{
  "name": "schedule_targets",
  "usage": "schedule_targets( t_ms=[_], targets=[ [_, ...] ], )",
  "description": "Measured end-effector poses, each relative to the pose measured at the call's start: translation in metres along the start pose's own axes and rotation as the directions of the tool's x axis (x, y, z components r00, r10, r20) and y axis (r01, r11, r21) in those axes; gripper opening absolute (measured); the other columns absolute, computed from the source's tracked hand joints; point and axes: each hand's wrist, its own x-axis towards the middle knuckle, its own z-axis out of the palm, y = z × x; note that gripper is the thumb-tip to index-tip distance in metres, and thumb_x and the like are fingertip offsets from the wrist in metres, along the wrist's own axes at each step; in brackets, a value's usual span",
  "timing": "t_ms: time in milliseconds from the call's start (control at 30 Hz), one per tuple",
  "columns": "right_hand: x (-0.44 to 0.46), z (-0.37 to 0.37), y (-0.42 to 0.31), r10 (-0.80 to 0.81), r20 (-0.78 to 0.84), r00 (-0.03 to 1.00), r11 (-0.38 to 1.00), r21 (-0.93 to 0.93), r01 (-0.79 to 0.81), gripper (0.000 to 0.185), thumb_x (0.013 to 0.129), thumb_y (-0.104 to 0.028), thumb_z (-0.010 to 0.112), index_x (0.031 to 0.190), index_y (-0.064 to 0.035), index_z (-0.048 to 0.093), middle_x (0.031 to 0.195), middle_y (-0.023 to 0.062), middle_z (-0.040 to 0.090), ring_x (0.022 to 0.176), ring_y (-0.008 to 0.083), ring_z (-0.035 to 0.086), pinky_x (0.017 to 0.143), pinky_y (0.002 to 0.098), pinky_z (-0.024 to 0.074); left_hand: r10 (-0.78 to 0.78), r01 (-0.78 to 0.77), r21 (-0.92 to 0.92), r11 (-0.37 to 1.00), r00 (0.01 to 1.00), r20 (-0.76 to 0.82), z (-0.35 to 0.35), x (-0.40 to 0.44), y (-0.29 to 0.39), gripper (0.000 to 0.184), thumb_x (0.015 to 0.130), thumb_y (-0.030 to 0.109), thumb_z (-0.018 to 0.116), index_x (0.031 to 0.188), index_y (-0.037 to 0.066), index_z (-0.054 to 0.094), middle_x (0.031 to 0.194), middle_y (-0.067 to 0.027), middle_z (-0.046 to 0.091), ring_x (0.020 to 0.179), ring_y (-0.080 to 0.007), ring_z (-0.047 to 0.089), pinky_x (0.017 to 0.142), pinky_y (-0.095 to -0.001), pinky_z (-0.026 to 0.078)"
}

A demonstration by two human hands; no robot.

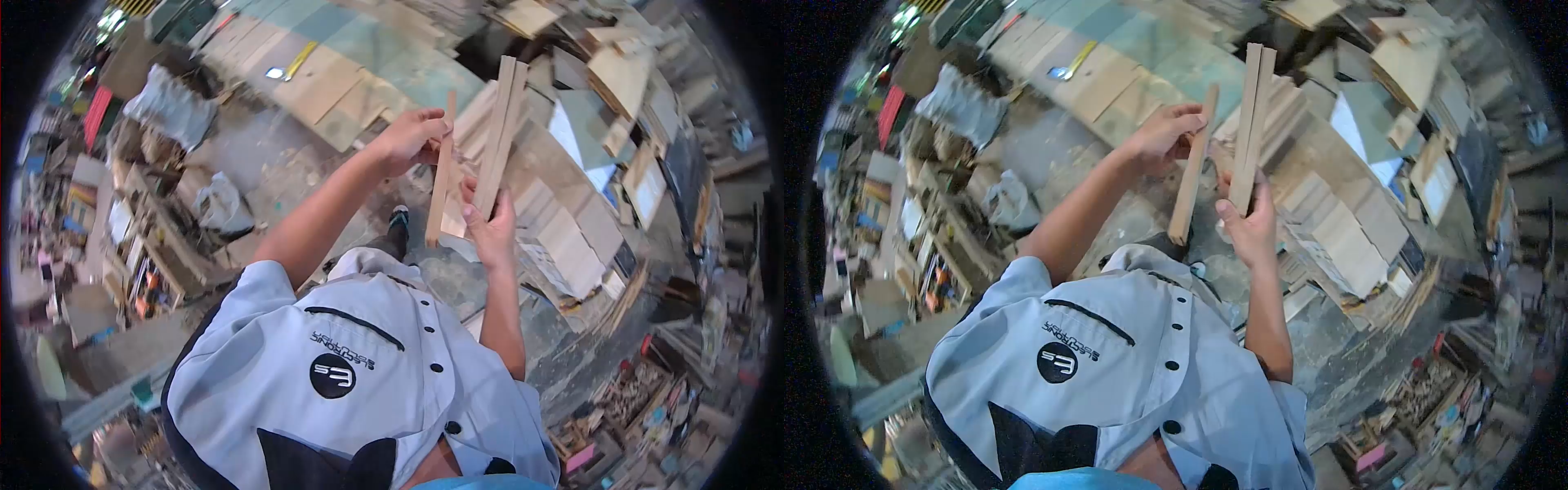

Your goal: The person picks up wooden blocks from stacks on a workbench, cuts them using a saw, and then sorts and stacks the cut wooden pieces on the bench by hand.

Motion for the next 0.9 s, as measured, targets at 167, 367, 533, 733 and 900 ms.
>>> schedule_targets(
  t_ms=[167, 367, 533, 733, 900],
  targets=[
    [-0.005, 0.056, -0.001, -0.140, 0.123, 0.982, 0.976, -0.151, 0.158, 0.064, 0.088, -0.029, 0.080, 0.136, 0.0005, 0.050, 0.119, 0.0107, 0.063, 0.106, 0.0185, 0.061, 0.096, 0.0329, 0.0481, -0.073, 0.073, -0.108, 0.991, 0.997, 0.003, -0.050, -0.044, -0.015, 0.058, 0.099, 0.016, 0.058, 0.149, 0.000, 0.034, 0.084, -0.0056, 0.064, 0.068, -0.0184, 0.068, 0.067, -0.0343, 0.062],
    [0.021, 0.131, 0.025, -0.317, 0.383, 0.868, 0.663, -0.565, 0.491, 0.066, 0.083, -0.022, 0.080, 0.140, -0.0061, 0.049, 0.122, 0.0218, 0.066, 0.109, 0.0423, 0.065, 0.089, 0.0465, 0.0535, 0.277, -0.252, -0.121, 0.960, 0.913, 0.299, -0.163, -0.067, -0.085, 0.021, 0.097, 0.023, 0.062, 0.111, 0.008, 0.068, 0.094, -0.0035, 0.068, 0.071, -0.0126, 0.062, 0.057, -0.0306, 0.049],
    [0.062, 0.239, 0.048, -0.072, 0.397, 0.915, 0.757, -0.575, 0.309, 0.065, 0.082, -0.022, 0.081, 0.136, -0.0027, 0.052, 0.117, 0.0220, 0.067, 0.108, 0.0392, 0.066, 0.090, 0.0439, 0.0534, -0.462, 0.459, -0.103, 0.883, 0.887, -0.013, -0.266, -0.073, -0.076, 0.026, 0.100, 0.025, 0.057, 0.112, 0.005, 0.068, 0.083, -0.0037, 0.062, 0.062, -0.0127, 0.053, 0.049, -0.0309, 0.038],
    [0.126, 0.375, 0.105, 0.072, 0.501, 0.863, 0.942, -0.318, 0.106, 0.066, 0.085, -0.031, 0.083, 0.134, -0.0007, 0.052, 0.113, 0.0110, 0.068, 0.104, 0.0209, 0.067, 0.091, 0.0347, 0.0521, 0.408, -0.463, -0.109, 0.880, 0.853, -0.327, -0.360, -0.163, 0.090, 0.075, 0.092, 0.022, 0.064, 0.154, 0.006, 0.025, 0.127, -0.0146, 0.056, 0.107, -0.0200, 0.060, 0.089, -0.0335, 0.053],
    [0.148, 0.470, 0.082, 0.264, 0.744, 0.614, 0.960, -0.139, -0.244, 0.069, 0.087, -0.035, 0.080, 0.138, -0.0026, 0.047, 0.118, 0.0070, 0.063, 0.101, 0.0183, 0.066, 0.090, 0.0346, 0.0531, 0.696, -0.522, 0.504, 0.688, 0.670, -0.256, -0.436, -0.192, 0.172, 0.110, 0.092, 0.009, 0.070, 0.161, 0.023, -0.015, 0.139, -0.0194, 0.054, 0.107, -0.0211, 0.066, 0.094, -0.0403, 0.055]
  ],
)
